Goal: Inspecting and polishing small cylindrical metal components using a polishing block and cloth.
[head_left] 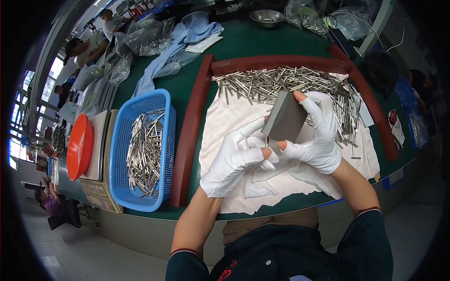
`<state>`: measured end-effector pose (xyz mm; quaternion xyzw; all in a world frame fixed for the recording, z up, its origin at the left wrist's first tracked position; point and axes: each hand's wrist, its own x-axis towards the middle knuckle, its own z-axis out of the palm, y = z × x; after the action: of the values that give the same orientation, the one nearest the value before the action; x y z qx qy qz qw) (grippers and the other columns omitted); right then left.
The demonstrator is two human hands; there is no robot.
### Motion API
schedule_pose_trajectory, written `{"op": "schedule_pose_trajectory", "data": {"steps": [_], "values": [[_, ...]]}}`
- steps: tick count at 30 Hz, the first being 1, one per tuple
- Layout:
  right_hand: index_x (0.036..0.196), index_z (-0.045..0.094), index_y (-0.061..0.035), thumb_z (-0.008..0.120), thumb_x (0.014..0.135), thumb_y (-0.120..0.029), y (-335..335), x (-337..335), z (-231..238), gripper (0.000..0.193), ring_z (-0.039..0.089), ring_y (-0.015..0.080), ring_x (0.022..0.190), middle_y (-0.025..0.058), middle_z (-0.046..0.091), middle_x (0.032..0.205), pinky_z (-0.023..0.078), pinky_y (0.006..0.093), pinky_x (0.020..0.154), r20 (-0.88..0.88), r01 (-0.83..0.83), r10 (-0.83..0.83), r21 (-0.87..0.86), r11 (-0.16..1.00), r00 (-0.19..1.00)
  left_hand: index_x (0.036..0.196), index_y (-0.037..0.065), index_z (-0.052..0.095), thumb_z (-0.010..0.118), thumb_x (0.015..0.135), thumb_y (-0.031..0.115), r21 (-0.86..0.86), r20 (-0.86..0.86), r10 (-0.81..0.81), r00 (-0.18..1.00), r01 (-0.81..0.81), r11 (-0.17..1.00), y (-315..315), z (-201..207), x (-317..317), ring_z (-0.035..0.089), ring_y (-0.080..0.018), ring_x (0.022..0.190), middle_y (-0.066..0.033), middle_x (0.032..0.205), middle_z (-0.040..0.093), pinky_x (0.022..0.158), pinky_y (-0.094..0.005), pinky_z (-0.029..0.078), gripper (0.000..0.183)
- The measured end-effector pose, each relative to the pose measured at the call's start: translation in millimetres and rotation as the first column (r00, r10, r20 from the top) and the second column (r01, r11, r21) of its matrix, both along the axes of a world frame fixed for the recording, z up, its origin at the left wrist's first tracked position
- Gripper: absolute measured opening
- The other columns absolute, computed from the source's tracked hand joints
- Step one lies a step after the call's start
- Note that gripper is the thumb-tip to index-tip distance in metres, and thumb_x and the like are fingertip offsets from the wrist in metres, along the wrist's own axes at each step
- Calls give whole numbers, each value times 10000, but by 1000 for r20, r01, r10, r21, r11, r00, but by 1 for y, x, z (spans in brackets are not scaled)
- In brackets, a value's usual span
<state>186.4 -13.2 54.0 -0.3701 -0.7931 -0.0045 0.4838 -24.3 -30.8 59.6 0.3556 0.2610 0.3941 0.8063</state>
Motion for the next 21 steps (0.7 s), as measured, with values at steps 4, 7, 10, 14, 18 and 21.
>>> {"op": "schedule_pose_trajectory", "data": {"steps": [4,7,10,14,18,21], "values": [[1258,515,-25,821,575,-407,-3,-4,4,840,514,250,855,117,499,1011,437,356,715,-9,21,-21,17,1000,1000,1349,-58,392,677,781,66,5,-59,-48,997,49,999,-1,2,2,646,-149,758,-126,884,661,705,-260,533,647],[1252,520,-26,819,577,-414,0,-5,2,834,513,249,849,115,500,1011,434,356,711,-20,12,-12,10,1000,1000,1341,-69,394,673,784,65,17,-54,5,999,-4,1000,-2,5,2,645,-159,754,-129,886,652,703,-263,536,637],[1255,516,-24,816,582,-421,-1,-6,4,837,513,249,847,117,499,1015,433,353,708,-18,29,-29,11,1000,999,1362,-78,360,675,783,65,-17,-85,-82,993,81,997,-1,0,1,646,-165,753,-134,895,653,702,-264,537,675],[1256,512,-18,813,584,-421,-1,-3,1,839,511,250,844,119,500,1012,431,355,708,-5,35,-35,30,999,999,1377,-78,337,687,783,81,3,-1,-9,1000,9,1000,0,4,1,647,-165,744,-136,888,655,704,-261,534,707],[1255,512,-20,815,577,-405,-2,-10,4,836,505,249,841,115,501,1007,426,358,717,-34,49,-47,50,998,998,1362,-80,363,692,787,85,-15,-70,-75,995,74,997,1,-6,1,649,-159,739,-128,883,655,702,-256,532,682],[1256,510,-21,818,570,-391,-3,-1,-1,838,503,248,840,109,498,1011,423,362,720,19,50,-51,29,998,999,1336,-82,401,693,789,81,-32,16,17,1000,-17,999,-2,7,0,649,-157,743,-123,877,657,696,-259,532,641]]}}
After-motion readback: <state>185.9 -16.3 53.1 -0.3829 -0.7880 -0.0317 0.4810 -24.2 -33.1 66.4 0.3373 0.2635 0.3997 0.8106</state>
